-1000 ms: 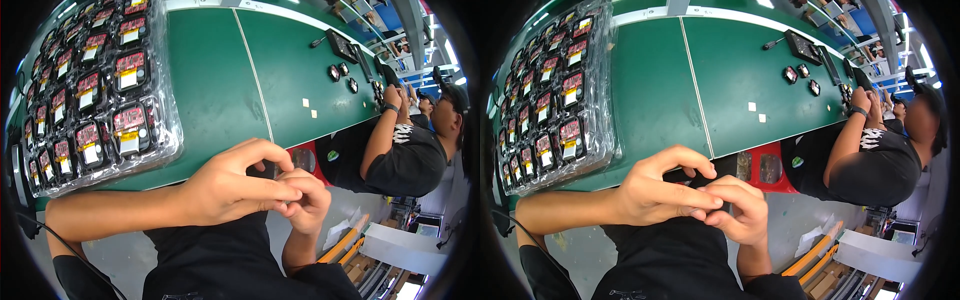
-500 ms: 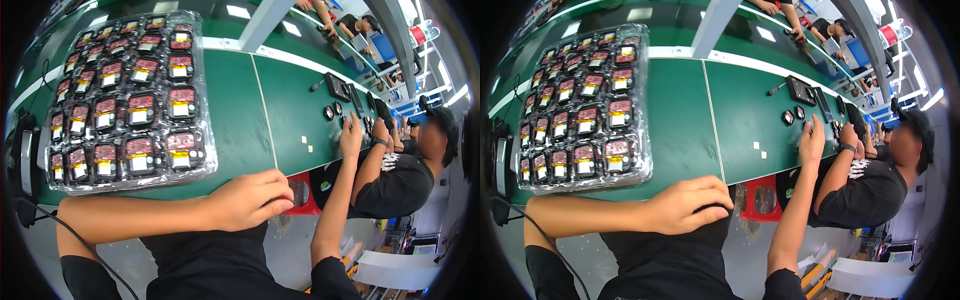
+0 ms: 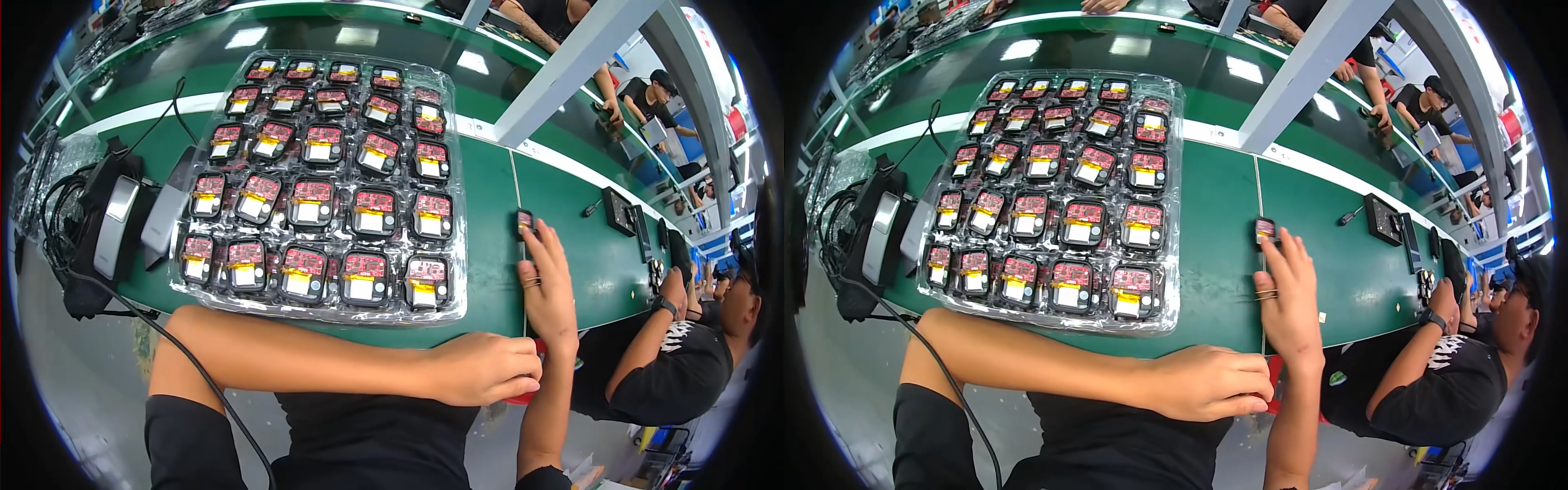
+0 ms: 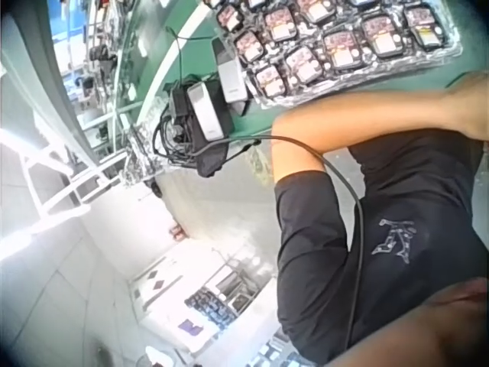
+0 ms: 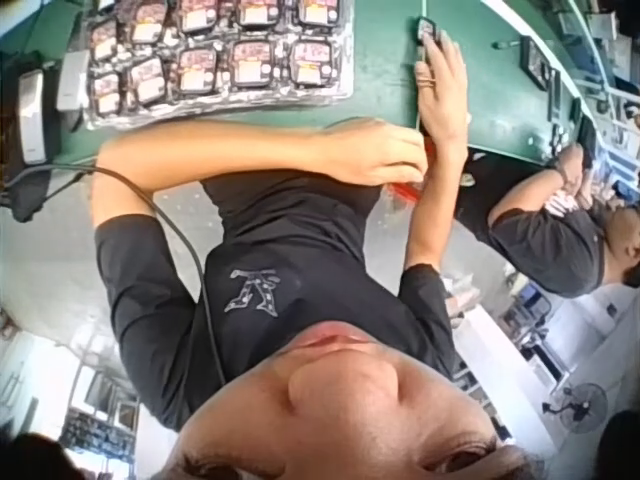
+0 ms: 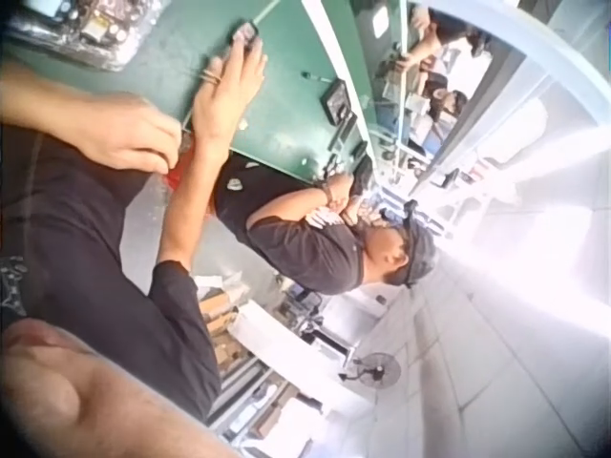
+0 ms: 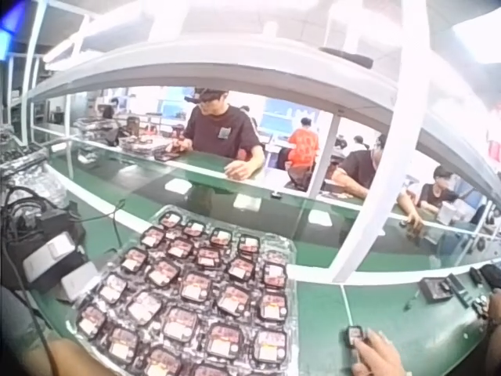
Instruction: The recorder is assembling and cleaning small electronic modules, likely smartwatch components, using tweezers and a pick tool on an assembly workbench.
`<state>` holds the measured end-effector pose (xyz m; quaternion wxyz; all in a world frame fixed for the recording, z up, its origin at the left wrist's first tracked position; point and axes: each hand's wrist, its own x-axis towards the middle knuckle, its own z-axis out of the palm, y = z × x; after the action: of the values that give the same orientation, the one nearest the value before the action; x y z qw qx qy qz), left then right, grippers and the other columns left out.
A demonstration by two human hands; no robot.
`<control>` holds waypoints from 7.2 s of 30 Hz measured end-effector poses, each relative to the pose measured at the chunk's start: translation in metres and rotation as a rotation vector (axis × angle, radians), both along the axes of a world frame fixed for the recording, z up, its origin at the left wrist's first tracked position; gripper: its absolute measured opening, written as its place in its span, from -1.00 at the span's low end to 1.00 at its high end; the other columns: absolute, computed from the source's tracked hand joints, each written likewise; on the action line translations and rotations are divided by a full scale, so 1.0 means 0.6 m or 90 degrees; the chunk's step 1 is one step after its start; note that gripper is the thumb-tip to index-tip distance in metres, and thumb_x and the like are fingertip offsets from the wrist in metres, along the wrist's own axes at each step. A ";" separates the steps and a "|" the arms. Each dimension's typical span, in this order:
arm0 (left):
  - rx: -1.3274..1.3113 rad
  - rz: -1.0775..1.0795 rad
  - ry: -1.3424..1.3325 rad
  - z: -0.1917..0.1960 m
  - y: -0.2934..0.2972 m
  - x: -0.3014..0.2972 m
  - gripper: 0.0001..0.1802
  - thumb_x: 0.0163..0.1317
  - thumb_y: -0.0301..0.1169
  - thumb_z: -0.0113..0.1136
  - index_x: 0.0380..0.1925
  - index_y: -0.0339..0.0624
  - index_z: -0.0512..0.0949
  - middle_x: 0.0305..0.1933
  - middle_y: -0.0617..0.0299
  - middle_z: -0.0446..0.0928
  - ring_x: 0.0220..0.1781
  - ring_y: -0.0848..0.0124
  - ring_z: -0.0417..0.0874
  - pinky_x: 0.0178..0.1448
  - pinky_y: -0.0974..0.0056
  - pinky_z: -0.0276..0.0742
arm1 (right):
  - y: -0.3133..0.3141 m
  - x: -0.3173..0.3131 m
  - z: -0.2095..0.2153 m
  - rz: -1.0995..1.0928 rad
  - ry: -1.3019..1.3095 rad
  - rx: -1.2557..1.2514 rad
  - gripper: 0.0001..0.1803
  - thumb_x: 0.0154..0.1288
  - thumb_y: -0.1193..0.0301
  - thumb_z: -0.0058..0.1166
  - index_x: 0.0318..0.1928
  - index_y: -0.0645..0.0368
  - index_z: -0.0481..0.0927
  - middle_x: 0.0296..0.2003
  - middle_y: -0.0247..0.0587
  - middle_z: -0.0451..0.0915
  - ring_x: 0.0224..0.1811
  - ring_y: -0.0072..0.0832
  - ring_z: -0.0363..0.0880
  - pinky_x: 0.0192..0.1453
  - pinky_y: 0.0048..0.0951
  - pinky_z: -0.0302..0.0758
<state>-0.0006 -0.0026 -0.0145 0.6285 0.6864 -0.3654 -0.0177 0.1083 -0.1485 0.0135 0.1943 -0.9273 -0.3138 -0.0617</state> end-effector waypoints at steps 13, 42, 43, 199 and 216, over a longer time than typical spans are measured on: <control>-0.032 -0.007 0.026 0.004 0.003 0.001 -0.80 0.45 -0.30 0.11 -0.14 -0.19 0.58 -0.18 0.20 0.55 -0.15 0.14 0.64 -0.11 0.08 0.55 | 0.004 -0.055 -0.017 -0.027 -0.131 0.055 -0.72 0.26 0.55 0.26 -0.01 0.14 0.68 -0.06 -0.18 0.52 -0.30 -0.34 0.39 -0.18 -0.30 0.45; -0.424 -0.036 0.516 0.025 0.017 0.028 -0.45 0.41 -0.41 0.25 0.34 -0.31 0.35 0.18 0.12 0.46 0.25 0.45 0.52 0.30 0.32 0.50 | -0.064 -0.153 0.016 0.017 0.107 0.473 -0.16 0.09 0.35 0.53 0.32 0.33 0.37 0.23 -0.01 0.44 -0.59 -0.82 0.15 -0.51 -0.72 0.13; -0.428 -0.027 0.515 0.024 0.020 0.030 -0.44 0.41 -0.41 0.25 0.35 -0.33 0.35 0.20 0.12 0.45 0.25 0.45 0.51 0.30 0.33 0.49 | -0.066 -0.155 0.018 -0.006 0.124 0.472 -0.14 0.13 0.25 0.51 0.34 0.33 0.35 0.18 -0.08 0.38 -0.57 -0.80 0.15 -0.49 -0.71 0.14; 0.318 0.356 -0.380 0.217 0.222 -0.031 -0.73 0.21 -0.61 0.22 -0.07 -0.25 0.64 0.15 -0.08 0.52 0.13 -0.03 0.59 0.15 0.05 0.59 | -0.172 0.017 -0.097 -0.270 0.221 0.637 -0.67 0.61 0.26 -0.05 0.03 0.29 0.60 -0.47 -0.43 0.45 -0.56 -0.80 0.31 -0.53 -0.72 0.26; 0.915 1.108 0.584 0.052 0.801 -0.679 -0.73 0.23 -0.32 0.16 -0.18 -0.19 0.73 -0.11 -0.13 0.70 0.00 -0.03 0.72 0.12 0.01 0.61 | -0.164 0.063 -0.113 -0.129 0.189 0.469 -0.62 0.63 0.20 -0.12 0.12 0.23 0.58 -0.39 -0.48 0.40 -0.56 -0.85 0.23 -0.60 -0.74 0.11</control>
<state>-0.4080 0.4778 0.0164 -0.0223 0.8237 0.5658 -0.0294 0.1459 -0.2468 -0.0544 0.5496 -0.8207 -0.1466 -0.0540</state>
